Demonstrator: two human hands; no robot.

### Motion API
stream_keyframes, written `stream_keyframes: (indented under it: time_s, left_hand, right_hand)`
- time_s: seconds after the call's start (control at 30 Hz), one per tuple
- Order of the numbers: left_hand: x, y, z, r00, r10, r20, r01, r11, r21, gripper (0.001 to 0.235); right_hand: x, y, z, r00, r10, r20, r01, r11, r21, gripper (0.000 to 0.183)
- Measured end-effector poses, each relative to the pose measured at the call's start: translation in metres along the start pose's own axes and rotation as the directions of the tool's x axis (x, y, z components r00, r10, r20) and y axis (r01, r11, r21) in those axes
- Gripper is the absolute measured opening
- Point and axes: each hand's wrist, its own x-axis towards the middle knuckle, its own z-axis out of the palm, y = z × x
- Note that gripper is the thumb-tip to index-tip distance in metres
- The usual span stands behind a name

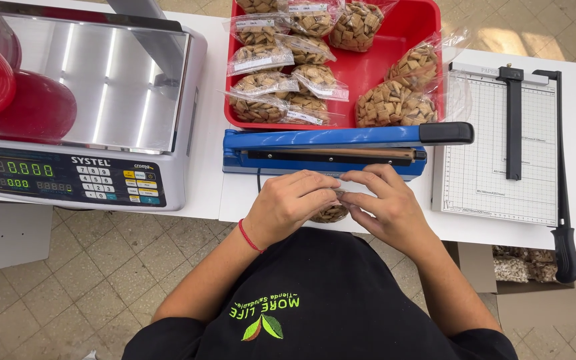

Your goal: Sealing small plastic bags filled with snacks using a manual heat sealer on a workbench.

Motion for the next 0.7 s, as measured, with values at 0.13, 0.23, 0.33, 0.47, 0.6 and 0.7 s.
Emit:
stream_keyframes:
  time_s: [0.13, 0.23, 0.33, 0.47, 0.6, 0.7]
  left_hand:
    - [-0.001, 0.002, -0.003, 1.000, -0.010, 0.012, 0.011, 0.999, -0.050, 0.003]
    - [0.001, 0.002, -0.007, 0.998, -0.035, 0.047, 0.040, 0.992, -0.118, 0.008]
    - [0.000, -0.003, -0.007, 0.970, -0.213, 0.113, 0.241, 0.883, -0.402, 0.045]
    - [-0.018, -0.018, 0.011, 0.885, -0.393, 0.250, 0.465, 0.731, -0.500, 0.045]
    - [-0.025, -0.019, 0.021, 0.853, -0.499, 0.150, 0.474, 0.623, -0.622, 0.023]
    - [-0.030, -0.020, 0.025, 0.847, -0.515, 0.130, 0.464, 0.599, -0.653, 0.015]
  right_hand:
    - [0.000, -0.001, -0.004, 0.998, 0.047, 0.047, -0.051, 0.994, 0.093, 0.016]
    - [-0.001, -0.001, -0.003, 0.995, 0.059, 0.077, -0.070, 0.987, 0.146, 0.015]
    - [0.001, -0.003, -0.005, 0.991, 0.094, 0.092, -0.111, 0.973, 0.204, 0.010]
    - [-0.002, 0.000, -0.001, 0.978, 0.205, 0.036, -0.205, 0.922, 0.329, 0.014]
    - [-0.018, 0.011, 0.013, 0.891, 0.438, -0.121, -0.287, 0.749, 0.597, 0.036]
    - [-0.032, 0.027, 0.032, 0.850, 0.481, -0.215, -0.201, 0.673, 0.712, 0.040]
